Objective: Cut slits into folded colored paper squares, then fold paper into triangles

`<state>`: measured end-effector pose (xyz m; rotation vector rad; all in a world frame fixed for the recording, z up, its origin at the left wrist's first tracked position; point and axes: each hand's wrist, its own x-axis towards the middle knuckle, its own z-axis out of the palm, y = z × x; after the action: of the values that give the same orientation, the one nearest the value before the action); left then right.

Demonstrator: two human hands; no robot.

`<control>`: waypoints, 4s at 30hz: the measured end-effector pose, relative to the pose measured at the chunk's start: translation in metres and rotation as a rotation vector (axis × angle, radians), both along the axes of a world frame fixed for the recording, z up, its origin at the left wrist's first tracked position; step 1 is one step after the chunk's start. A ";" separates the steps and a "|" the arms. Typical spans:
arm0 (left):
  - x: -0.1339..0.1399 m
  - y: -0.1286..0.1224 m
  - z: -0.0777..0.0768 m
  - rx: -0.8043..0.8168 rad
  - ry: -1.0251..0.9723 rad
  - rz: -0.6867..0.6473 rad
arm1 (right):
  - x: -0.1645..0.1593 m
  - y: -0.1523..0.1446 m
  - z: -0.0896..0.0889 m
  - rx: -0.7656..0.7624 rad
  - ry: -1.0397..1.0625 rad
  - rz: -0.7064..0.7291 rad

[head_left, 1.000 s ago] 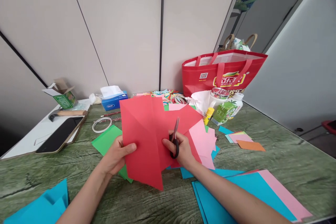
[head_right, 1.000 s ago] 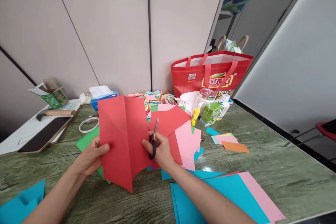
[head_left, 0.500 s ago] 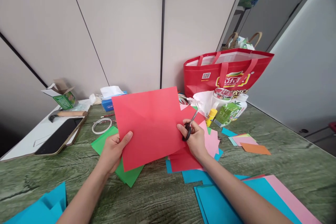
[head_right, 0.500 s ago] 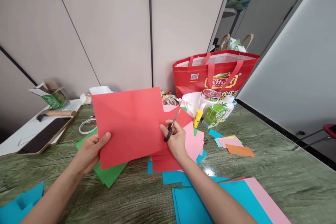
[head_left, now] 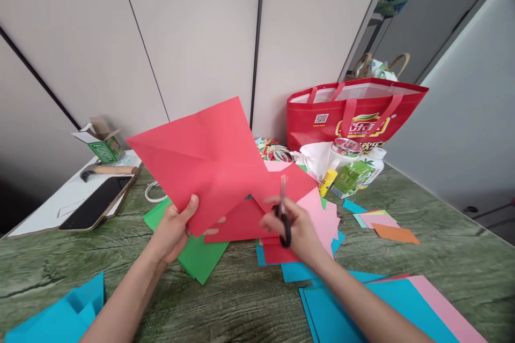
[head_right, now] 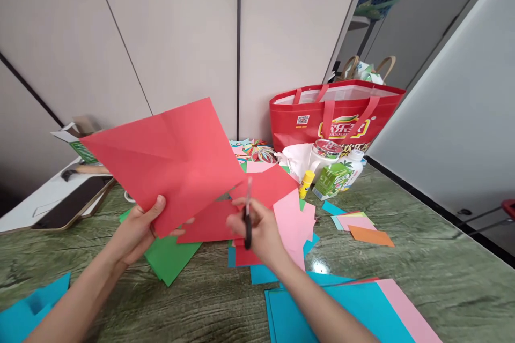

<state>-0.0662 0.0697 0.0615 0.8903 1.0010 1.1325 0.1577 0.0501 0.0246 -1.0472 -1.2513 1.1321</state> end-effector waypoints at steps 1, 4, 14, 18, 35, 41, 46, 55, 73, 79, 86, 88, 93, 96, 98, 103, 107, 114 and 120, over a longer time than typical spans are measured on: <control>0.000 -0.001 0.001 0.013 0.009 -0.019 | -0.005 -0.005 -0.005 -0.076 0.054 0.186; 0.002 -0.003 0.003 0.094 0.035 -0.043 | -0.018 -0.014 -0.018 -0.198 0.124 0.507; 0.008 -0.007 0.001 0.143 0.073 -0.005 | -0.024 -0.023 -0.028 -0.152 0.178 0.517; 0.015 -0.009 -0.002 0.122 0.138 -0.062 | -0.022 -0.024 -0.026 -0.143 0.160 0.477; 0.021 -0.014 -0.005 0.174 0.257 -0.046 | -0.020 -0.026 -0.025 -0.157 0.162 0.436; 0.020 -0.015 -0.004 0.106 0.226 -0.051 | -0.020 -0.025 -0.024 -0.145 0.136 0.417; 0.022 -0.016 -0.001 0.122 0.246 -0.040 | -0.020 -0.025 -0.023 -0.146 0.115 0.422; 0.020 -0.017 -0.001 0.159 0.311 -0.076 | -0.020 -0.025 -0.023 -0.156 0.127 0.428; 0.020 -0.016 -0.003 0.131 0.322 -0.083 | -0.020 -0.025 -0.026 -0.151 0.156 0.444; 0.018 -0.017 -0.005 0.133 0.338 -0.083 | -0.020 -0.025 -0.027 -0.162 0.166 0.435; 0.018 -0.015 -0.007 0.150 0.318 -0.096 | -0.020 -0.027 -0.028 -0.174 0.192 0.432; 0.017 -0.016 -0.008 0.148 0.316 -0.096 | -0.020 -0.027 -0.028 -0.173 0.189 0.431; 0.016 -0.016 -0.008 0.141 0.320 -0.105 | -0.020 -0.027 -0.028 -0.195 0.184 0.419; 0.016 -0.016 -0.007 0.134 0.340 -0.113 | -0.021 -0.027 -0.029 -0.205 0.182 0.406; 0.016 -0.015 -0.006 0.136 0.346 -0.120 | -0.021 -0.027 -0.029 -0.201 0.179 0.402; 0.014 -0.016 -0.008 0.151 0.342 -0.138 | -0.022 -0.027 -0.030 -0.200 0.180 0.404; 0.013 -0.018 -0.008 0.167 0.340 -0.146 | -0.022 -0.027 -0.029 -0.197 0.178 0.396; 0.015 -0.016 -0.008 0.170 0.337 -0.146 | -0.022 -0.028 -0.027 -0.222 0.140 0.370; 0.014 -0.017 -0.008 0.155 0.354 -0.151 | -0.024 -0.028 -0.027 -0.247 0.124 0.346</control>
<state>-0.0521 0.0523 0.0539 1.3018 1.1198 0.9511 0.1342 0.0219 -0.0029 -0.9431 -1.2453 1.6255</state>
